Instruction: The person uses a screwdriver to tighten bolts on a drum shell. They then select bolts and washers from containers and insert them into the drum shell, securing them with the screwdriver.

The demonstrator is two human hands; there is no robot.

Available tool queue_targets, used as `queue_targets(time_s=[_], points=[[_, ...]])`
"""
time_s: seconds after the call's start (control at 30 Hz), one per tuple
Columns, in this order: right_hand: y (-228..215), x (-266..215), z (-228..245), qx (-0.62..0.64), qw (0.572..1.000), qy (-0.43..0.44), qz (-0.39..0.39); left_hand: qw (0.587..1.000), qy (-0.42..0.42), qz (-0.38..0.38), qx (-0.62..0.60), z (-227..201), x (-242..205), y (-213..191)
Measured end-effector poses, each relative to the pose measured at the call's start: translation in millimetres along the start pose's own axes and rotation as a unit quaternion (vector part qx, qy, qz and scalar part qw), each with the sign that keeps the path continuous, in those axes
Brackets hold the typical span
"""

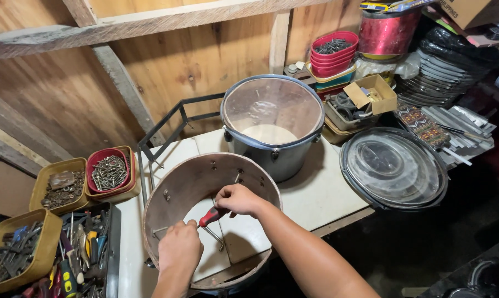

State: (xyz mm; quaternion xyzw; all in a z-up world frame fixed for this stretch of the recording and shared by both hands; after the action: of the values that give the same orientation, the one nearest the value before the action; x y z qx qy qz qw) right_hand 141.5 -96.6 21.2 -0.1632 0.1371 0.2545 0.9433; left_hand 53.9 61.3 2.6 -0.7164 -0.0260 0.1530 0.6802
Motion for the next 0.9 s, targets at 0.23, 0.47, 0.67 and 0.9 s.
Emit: queue_targets(time_s=[0.23, 0.47, 0.67, 0.9], points=[[0.6, -1.7, 1.4, 0.001, 1.0, 0.001, 0.001, 1.0, 0.002, -0.003, -0.003, -1.5, -0.3, -2.7], [-4.2, 32.0, -20.7, -0.126, 0.988, -0.088, -0.005, 0.996, 0.019, -0.058, -0.066, 0.8, 10.6, 16.6], [-1.1, 34.6, -34.6, -0.019, 0.999, -0.025, -0.025, 0.974, 0.015, -0.228, -0.012, -13.1, -8.1, -17.8], [-6.9, 33.5, -41.7, 0.002, 0.999, -0.009, -0.051, 0.937, 0.058, -0.344, 0.006, -23.9, -8.3, -20.3]])
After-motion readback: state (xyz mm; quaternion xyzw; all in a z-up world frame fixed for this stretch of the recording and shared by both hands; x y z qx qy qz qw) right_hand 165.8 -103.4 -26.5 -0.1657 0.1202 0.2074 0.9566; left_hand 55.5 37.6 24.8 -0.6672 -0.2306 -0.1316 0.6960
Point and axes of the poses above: each hand's wrist, its own x-axis towards the middle knuckle, its own y-axis out of the palm, z = x × y, the point moved 9 cm from there along x, towards the middle knuckle, and after that the axes turned 6 degrees about -y, right-handed, at the moved point
